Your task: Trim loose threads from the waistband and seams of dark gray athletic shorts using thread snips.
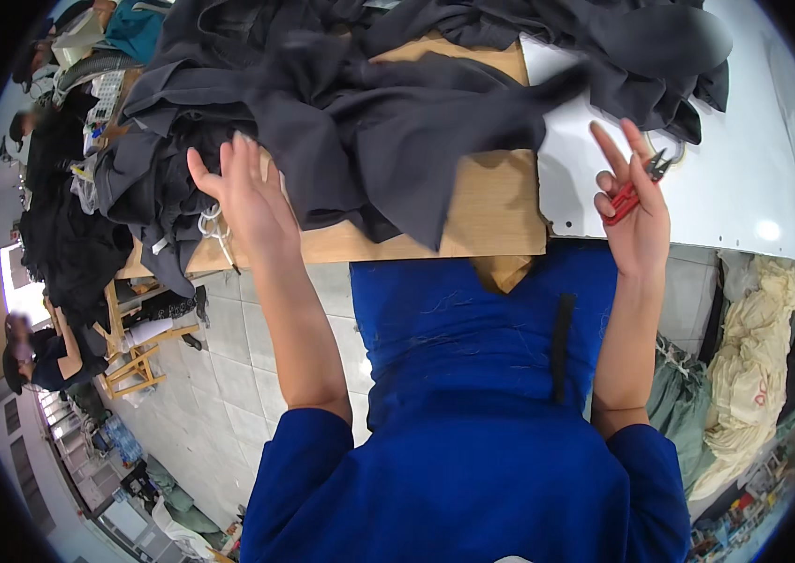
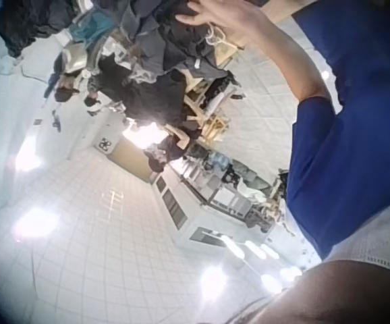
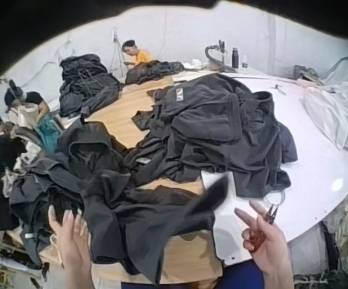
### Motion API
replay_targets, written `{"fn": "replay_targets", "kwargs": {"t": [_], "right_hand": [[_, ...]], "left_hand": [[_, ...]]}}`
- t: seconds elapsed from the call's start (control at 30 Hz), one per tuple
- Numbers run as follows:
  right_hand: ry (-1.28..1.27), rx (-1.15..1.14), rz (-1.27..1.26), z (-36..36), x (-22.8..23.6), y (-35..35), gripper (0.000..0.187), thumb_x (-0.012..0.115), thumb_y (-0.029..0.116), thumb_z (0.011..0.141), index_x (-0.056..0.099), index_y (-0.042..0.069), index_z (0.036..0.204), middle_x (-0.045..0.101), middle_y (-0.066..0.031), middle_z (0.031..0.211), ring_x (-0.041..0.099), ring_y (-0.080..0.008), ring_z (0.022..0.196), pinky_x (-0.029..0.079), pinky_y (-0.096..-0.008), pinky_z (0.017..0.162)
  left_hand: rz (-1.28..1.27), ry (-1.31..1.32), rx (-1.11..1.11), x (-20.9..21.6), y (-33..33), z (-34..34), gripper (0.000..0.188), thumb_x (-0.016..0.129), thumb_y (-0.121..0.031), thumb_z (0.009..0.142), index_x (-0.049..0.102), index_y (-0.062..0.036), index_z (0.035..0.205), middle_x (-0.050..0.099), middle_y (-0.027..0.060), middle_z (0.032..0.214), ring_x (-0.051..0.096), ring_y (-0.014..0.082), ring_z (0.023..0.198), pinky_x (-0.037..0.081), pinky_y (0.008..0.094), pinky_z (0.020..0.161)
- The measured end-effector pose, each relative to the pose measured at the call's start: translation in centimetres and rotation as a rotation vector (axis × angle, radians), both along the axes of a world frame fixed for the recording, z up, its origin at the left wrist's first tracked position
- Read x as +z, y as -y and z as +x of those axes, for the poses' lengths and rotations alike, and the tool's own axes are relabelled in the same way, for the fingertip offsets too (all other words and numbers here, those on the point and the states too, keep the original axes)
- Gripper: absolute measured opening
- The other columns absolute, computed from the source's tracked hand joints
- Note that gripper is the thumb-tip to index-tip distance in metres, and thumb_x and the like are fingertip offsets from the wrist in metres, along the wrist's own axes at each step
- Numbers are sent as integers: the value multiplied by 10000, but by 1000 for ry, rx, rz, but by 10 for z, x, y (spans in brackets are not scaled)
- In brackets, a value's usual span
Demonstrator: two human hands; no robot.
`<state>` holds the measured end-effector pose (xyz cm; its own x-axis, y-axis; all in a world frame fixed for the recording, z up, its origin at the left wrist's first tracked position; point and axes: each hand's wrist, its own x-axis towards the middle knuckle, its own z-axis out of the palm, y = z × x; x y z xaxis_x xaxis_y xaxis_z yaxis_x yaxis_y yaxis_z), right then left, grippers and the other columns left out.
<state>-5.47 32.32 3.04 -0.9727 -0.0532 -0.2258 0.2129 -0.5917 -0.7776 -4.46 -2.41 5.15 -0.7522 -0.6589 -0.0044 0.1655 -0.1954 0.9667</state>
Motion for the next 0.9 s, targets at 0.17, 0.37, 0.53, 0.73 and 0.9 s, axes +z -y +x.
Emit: {"fn": "replay_targets", "kwargs": {"t": [0.17, 0.37, 0.53, 0.73, 0.9], "right_hand": [[177, 62, 19, 13, -24, 2, 395, 453, 242, 973, 404, 51, 1316, 573, -156, 1203, 501, -83, 722, 392, -181, 559], [263, 143, 189, 32, -32, 19, 305, 481, 224, 965, 500, 42, 1208, 615, -89, 1032, 525, -79, 725, 406, -196, 578], [223, 220, 190, 30, -30, 31, 262, 488, 214, 964, 544, 59, 1168, 624, -57, 979, 497, -57, 706, 375, -176, 567], [121, 259, 306, 20, -13, 47, 265, 482, 199, 965, 555, 56, 1175, 623, -47, 988, 493, -48, 707, 372, -175, 580], [-50, 322, 393, 14, -10, 70, 306, 514, 202, 949, 541, 54, 1216, 618, -29, 998, 507, -40, 739, 386, -167, 615]], "left_hand": [[-519, -15, -214, -20, -45, 19, 393, 511, -68, 929, 418, -24, 1308, 455, 133, 1335, 488, 167, 1125, 356, 274, 977], [-691, 214, -632, -28, -75, 7, 383, 579, -146, 902, 500, -102, 1274, 629, 54, 725, 587, 106, 631, 453, 232, 593], [-1208, 544, -820, -25, -104, -5, 279, 521, -341, 915, 538, -112, 1074, 606, 107, 598, 627, 300, 612, 476, 381, 568], [-812, 466, -748, -49, -92, 11, 184, 596, -169, 883, 449, -61, 904, 525, 86, 543, 527, 215, 469, 395, 312, 485], [-549, 419, -808, -32, -93, 45, 155, 547, -73, 904, 424, -68, 997, 488, 65, 598, 481, 120, 512, 369, 258, 503]]}}
